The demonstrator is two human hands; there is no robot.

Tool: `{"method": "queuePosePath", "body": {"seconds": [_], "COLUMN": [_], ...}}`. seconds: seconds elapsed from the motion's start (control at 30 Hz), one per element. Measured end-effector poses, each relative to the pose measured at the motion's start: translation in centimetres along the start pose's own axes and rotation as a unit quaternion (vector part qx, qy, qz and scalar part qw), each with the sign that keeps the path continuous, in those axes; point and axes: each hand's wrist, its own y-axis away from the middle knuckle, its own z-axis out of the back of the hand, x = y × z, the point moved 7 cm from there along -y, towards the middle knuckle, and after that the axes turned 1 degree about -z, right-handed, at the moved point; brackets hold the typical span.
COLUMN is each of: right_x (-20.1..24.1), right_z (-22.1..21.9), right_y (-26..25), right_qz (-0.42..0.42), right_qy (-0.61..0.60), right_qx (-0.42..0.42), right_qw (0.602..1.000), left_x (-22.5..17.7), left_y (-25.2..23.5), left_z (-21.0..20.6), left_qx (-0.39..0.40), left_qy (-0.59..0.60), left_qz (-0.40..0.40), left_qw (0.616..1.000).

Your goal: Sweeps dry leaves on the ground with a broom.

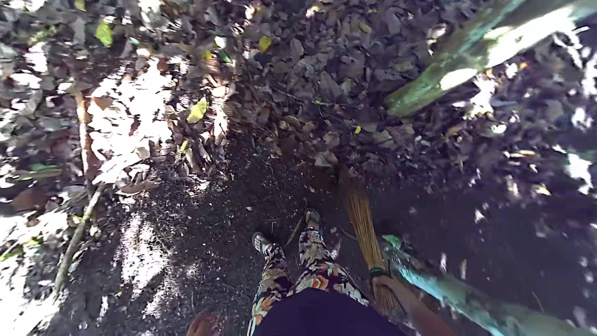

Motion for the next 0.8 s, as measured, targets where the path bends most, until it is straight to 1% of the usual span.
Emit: {"method": "queuePosePath", "body": {"seconds": [0.03,0.1,0.17,0.23,0.3,0.33,0.37,0.4,0.43,0.5,0.53,0.6,0.63,0.7,0.77,0.8], "right_x": [-0.9,-1.2,-0.8,-0.2,0.5,0.8,1.2,1.4,1.5,1.5,1.3,0.8,0.5,-0.2,-1.0,-1.6], "right_z": [0.2,-2.0,-7.3,-15.4,-22.5,-24.8,-26.2,-26.7,-26.5,-25.1,-24.0,-21.7,-20.4,-17.7,-15.2,-13.8], "right_y": [-1.2,-3.4,-5.7,-7.7,-8.3,-8.4,-8.0,-7.3,-6.3,-3.2,-1.7,1.1,2.4,4.9,6.6,6.9], "right_qz": [-0.017,-0.045,-0.057,-0.042,-0.013,-0.002,0.007,0.014,0.025,0.050,0.061,0.089,0.102,0.116,0.100,0.086], "right_qy": [-0.028,-0.049,-0.062,-0.041,-0.006,0.008,0.020,0.024,0.031,0.060,0.067,0.047,0.034,0.049,0.082,0.086], "right_qx": [-0.017,-0.032,-0.007,0.095,0.218,0.264,0.296,0.314,0.312,0.268,0.240,0.196,0.176,0.165,0.148,0.122], "right_qw": [0.999,0.997,0.996,0.994,0.976,0.965,0.955,0.949,0.949,0.960,0.967,0.975,0.978,0.978,0.980,0.985], "left_x": [-1.0,-2.4,-3.3,-4.8,-7.1,-8.3,-9.6,-10.7,-11.5,-12.2,-12.1,-10.9,-9.9,-8.3,-7.6,-7.4], "left_y": [-0.5,-1.3,-1.9,-2.4,-2.3,-2.0,-1.2,-0.1,1.2,4.7,6.6,9.6,10.6,12.2,12.6,12.1], "left_z": [0.4,0.8,0.1,-1.8,-5.4,-7.8,-10.5,-13.3,-16.1,-21.5,-23.9,-27.5,-28.7,-30.4,-31.3,-31.4], "left_qx": [0.000,0.018,0.041,0.073,0.106,0.131,0.161,0.202,0.254,0.362,0.406,0.469,0.486,0.505,0.490,0.477], "left_qy": [-0.008,-0.021,-0.045,-0.070,-0.092,-0.099,-0.109,-0.125,-0.143,-0.170,-0.166,-0.133,-0.110,-0.067,-0.018,-0.001], "left_qz": [-0.004,-0.017,-0.030,-0.044,-0.067,-0.081,-0.091,-0.096,-0.094,-0.081,-0.059,0.022,0.067,0.139,0.180,0.197], "left_qw": [1.000,0.999,0.998,0.994,0.988,0.983,0.977,0.967,0.952,0.913,0.897,0.873,0.864,0.849,0.853,0.856]}}
